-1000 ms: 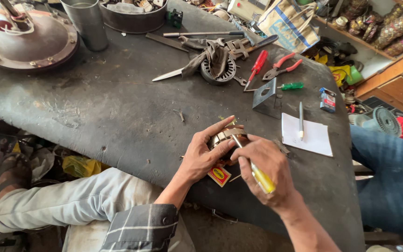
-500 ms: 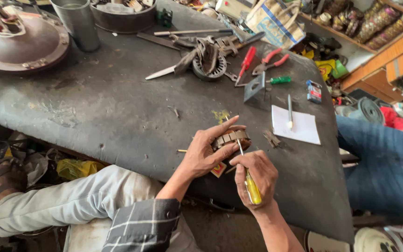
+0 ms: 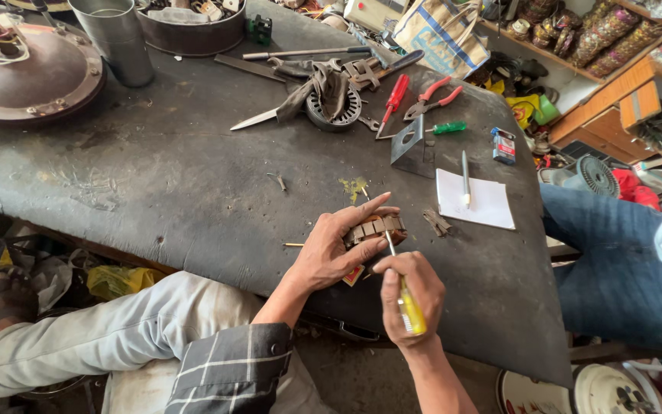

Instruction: The person uses a yellow-handled screwdriver and red-handled pliers to pry and adjust copper windings on a small cylindrical electrical component. They repeatedly rotate the component and work on different sections of the windings.

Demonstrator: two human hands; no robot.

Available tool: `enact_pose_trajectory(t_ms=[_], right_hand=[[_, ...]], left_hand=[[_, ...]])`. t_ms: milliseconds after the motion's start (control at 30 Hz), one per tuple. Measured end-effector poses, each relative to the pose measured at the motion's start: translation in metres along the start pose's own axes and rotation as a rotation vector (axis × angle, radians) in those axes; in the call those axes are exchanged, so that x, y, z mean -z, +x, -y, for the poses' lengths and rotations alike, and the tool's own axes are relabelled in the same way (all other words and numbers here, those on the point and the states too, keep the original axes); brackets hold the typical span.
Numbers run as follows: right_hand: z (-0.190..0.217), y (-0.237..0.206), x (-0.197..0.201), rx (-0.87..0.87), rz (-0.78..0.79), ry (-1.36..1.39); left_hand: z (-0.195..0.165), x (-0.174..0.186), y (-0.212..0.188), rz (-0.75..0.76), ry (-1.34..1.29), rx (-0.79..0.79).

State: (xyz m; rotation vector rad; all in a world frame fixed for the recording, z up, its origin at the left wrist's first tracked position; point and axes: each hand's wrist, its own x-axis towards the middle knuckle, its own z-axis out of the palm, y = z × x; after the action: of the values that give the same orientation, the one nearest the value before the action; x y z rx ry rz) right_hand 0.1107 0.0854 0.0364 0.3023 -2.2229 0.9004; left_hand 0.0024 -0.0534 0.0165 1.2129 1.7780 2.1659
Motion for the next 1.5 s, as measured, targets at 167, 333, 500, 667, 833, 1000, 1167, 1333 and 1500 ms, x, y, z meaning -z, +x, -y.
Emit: enact_pose_trajectory(t_ms=[167,333,500,667,833,1000,1167,1333,1500], right_hand=[[0.001,-0.005,0.002,-0.063,0.003,0.117],[-0.003,-0.011,-0.011,0.08,-0.068,-0.017],[-0.001,-0.015,-0.008,0.067,-0.058,-0.009],[0.008,-0.014,0.001,-0.069,-0.019,0.058],[0.013,-0.008,0.015,-0.254,0.076,0.172],[0.011,-0.01,0.013,-0.268,0.062,0.234],[0.006,-0.023,-0.002,-0.238,-0.009,0.039],[0.003,-0.033,-0.002,0.054,-0.074,-0.041],[0.002,-0.034,0.01,0.027,-0.131,-0.012]], left_hand=[[-0.002,0.0,0.001,-0.008,0.028,-0.013],[-0.004,0.0,0.0,0.014,0.023,-0.014],[-0.004,-0.001,0.0,0.028,0.018,-0.001],[-0.004,-0.001,0.0,0.033,0.067,-0.028],[-0.003,-0.001,0.001,0.028,0.068,-0.03],[0.0,-0.002,0.003,0.025,0.073,-0.023],[0.002,-0.002,0.002,0.022,0.033,0.001],[0.0,-0.002,0.002,0.03,-0.055,0.028],[-0.005,0.001,0.001,0.083,-0.095,0.111]])
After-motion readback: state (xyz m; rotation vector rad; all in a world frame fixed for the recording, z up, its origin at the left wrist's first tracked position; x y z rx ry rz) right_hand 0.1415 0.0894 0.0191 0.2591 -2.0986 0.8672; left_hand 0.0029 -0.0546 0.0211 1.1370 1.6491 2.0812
